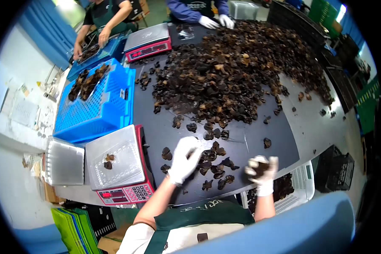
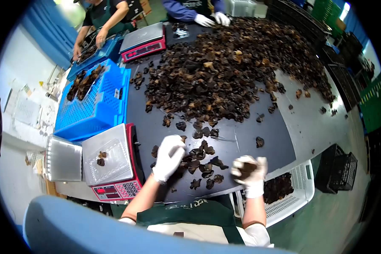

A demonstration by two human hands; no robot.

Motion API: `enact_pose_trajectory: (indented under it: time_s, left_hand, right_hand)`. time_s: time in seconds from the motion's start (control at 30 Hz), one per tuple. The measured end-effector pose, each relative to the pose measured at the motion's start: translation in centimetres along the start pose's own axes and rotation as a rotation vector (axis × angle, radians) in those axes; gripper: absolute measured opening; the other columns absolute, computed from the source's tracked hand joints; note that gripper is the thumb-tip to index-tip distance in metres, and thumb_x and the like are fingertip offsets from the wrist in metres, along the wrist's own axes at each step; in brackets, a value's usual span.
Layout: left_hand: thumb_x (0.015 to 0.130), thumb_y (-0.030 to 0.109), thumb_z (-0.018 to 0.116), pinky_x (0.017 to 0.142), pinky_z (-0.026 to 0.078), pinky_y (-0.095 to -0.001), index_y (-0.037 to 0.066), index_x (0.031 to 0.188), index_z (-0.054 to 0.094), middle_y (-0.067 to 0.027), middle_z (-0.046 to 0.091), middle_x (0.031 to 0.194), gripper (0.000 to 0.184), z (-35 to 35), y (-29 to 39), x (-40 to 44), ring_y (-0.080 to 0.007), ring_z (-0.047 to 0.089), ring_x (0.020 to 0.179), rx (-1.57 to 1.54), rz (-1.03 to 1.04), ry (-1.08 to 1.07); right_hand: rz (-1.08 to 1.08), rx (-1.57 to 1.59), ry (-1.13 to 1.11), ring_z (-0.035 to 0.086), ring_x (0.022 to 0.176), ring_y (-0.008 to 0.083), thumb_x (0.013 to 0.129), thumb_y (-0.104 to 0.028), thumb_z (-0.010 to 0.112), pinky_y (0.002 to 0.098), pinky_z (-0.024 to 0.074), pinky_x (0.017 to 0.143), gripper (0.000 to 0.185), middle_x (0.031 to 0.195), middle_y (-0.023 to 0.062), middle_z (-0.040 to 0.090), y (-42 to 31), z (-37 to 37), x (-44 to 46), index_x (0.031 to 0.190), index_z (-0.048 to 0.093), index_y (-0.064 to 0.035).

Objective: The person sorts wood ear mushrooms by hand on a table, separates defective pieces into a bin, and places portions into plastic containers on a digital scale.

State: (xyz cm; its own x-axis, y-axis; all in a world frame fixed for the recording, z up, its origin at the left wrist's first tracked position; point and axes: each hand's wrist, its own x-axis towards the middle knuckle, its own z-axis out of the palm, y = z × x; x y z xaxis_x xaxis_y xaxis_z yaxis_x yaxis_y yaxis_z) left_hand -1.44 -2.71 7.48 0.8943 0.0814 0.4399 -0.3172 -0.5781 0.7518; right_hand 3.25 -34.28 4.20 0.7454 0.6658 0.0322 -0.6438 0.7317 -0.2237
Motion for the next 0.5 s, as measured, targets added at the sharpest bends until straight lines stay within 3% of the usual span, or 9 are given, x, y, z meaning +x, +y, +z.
enact_pose_trajectory:
  time_s: [0.07, 0.17, 0.23, 0.27, 0.33, 0.37, 0.4, 0.43, 0.5]
  left_hand:
    - [0.081, 0.012, 0.071, 0.093, 0.046, -0.0424, 0.006, 0.100, 0.064, -0.0163, 0.062, 0.110, 0.021, 1.0, -5.4, 1.7, -0.0347, 0.057, 0.107, -0.070, -0.177, 0.144]
    - [0.081, 0.034, 0.071, 0.100, 0.041, -0.0467, 0.012, 0.115, 0.063, -0.0189, 0.054, 0.128, 0.041, 1.8, -12.3, 4.2, -0.0391, 0.051, 0.118, 0.424, -0.172, 0.120]
    - [0.079, 0.052, 0.069, 0.107, 0.035, -0.0503, 0.022, 0.128, 0.060, -0.0204, 0.044, 0.143, 0.058, 2.7, -13.1, 4.5, -0.0442, 0.040, 0.129, 0.643, -0.334, -0.032]
    - [0.076, 0.046, 0.071, 0.107, 0.035, -0.0505, 0.023, 0.119, 0.064, -0.0177, 0.050, 0.135, 0.049, 3.5, -12.8, 3.8, -0.0429, 0.041, 0.126, 0.694, -0.318, -0.087]
    - [0.072, 0.036, 0.070, 0.104, 0.038, -0.0500, 0.022, 0.108, 0.067, -0.0141, 0.055, 0.125, 0.038, 3.3, -12.4, 2.9, -0.0407, 0.045, 0.120, 0.500, -0.115, -0.227]
    - [0.069, 0.027, 0.067, 0.101, 0.041, -0.0488, 0.021, 0.099, 0.068, -0.0117, 0.057, 0.115, 0.031, 3.2, -11.3, 2.0, -0.0382, 0.048, 0.113, 0.471, -0.012, -0.243]
    - [0.069, 0.022, 0.066, 0.101, 0.042, -0.0486, 0.021, 0.100, 0.068, -0.0118, 0.058, 0.114, 0.032, 2.8, -9.9, 1.0, -0.0395, 0.049, 0.115, 0.444, 0.015, -0.322]
    - [0.068, 0.021, 0.066, 0.103, 0.041, -0.0485, 0.020, 0.100, 0.068, -0.0116, 0.059, 0.115, 0.032, 2.5, -9.3, -0.4, -0.0395, 0.049, 0.116, 0.442, 0.014, -0.349]
    - [0.067, 0.019, 0.065, 0.105, 0.039, -0.0485, 0.019, 0.102, 0.069, -0.0112, 0.060, 0.119, 0.035, 1.0, -8.0, -2.9, -0.0394, 0.049, 0.118, 0.417, -0.024, -0.417]
  right_hand:
    - [-0.159, 0.211, -0.582, 0.061, 0.075, 0.0331, 0.090, -0.074, 0.035, 0.0377, 0.0473, 0.049, 0.080, 0.123, 0.0176, 0.064, -4.5, -1.3, -4.2, 0.135, 0.056, -0.0125]
    - [-0.346, -0.049, -0.546, 0.058, 0.080, 0.0337, 0.089, -0.081, 0.016, 0.0373, 0.0476, 0.054, 0.092, 0.133, 0.0172, 0.056, -8.0, -3.0, -6.9, 0.146, 0.043, -0.0151]
    - [-0.433, 0.018, -0.094, 0.051, 0.084, 0.0290, 0.096, -0.067, 0.036, 0.0392, 0.0454, 0.068, 0.072, 0.128, 0.0187, 0.057, -6.5, -2.7, -5.7, 0.134, 0.054, -0.0089]
    - [-0.396, -0.063, 0.103, 0.054, 0.087, 0.0262, 0.095, -0.059, 0.048, 0.0370, 0.0478, 0.072, 0.066, 0.121, 0.0182, 0.060, -5.5, -3.0, -4.4, 0.131, 0.055, -0.0047]
    - [-0.285, -0.968, 0.543, 0.063, 0.097, 0.0185, 0.093, -0.027, 0.059, 0.0295, 0.0506, 0.088, 0.039, 0.112, 0.0138, 0.066, -1.8, -1.4, -1.3, 0.123, 0.061, -0.0026]
    - [-0.191, -1.428, 0.607, 0.064, 0.097, 0.0207, 0.088, -0.014, 0.060, 0.0329, 0.0512, 0.088, 0.034, 0.116, 0.0119, 0.066, 0.1, -1.9, -0.1, 0.120, 0.063, -0.0030]
    - [-0.468, -1.852, 0.425, 0.064, 0.096, 0.0247, 0.083, -0.013, 0.063, 0.0345, 0.0507, 0.087, 0.035, 0.113, 0.0128, 0.066, 2.9, -3.6, 1.3, 0.117, 0.065, -0.0032]
    - [-0.373, -2.040, 0.269, 0.057, 0.113, 0.0334, 0.077, -0.018, 0.067, 0.0414, 0.0429, 0.099, 0.045, 0.122, 0.0180, 0.062, 4.3, -2.2, 2.3, 0.119, 0.064, -0.0028]
    - [-0.323, -2.248, 0.093, 0.046, 0.124, 0.0382, 0.075, -0.032, 0.072, 0.0485, 0.0346, 0.102, 0.053, 0.129, 0.0160, 0.056, 8.1, 0.0, 3.3, 0.120, 0.061, -0.0063]
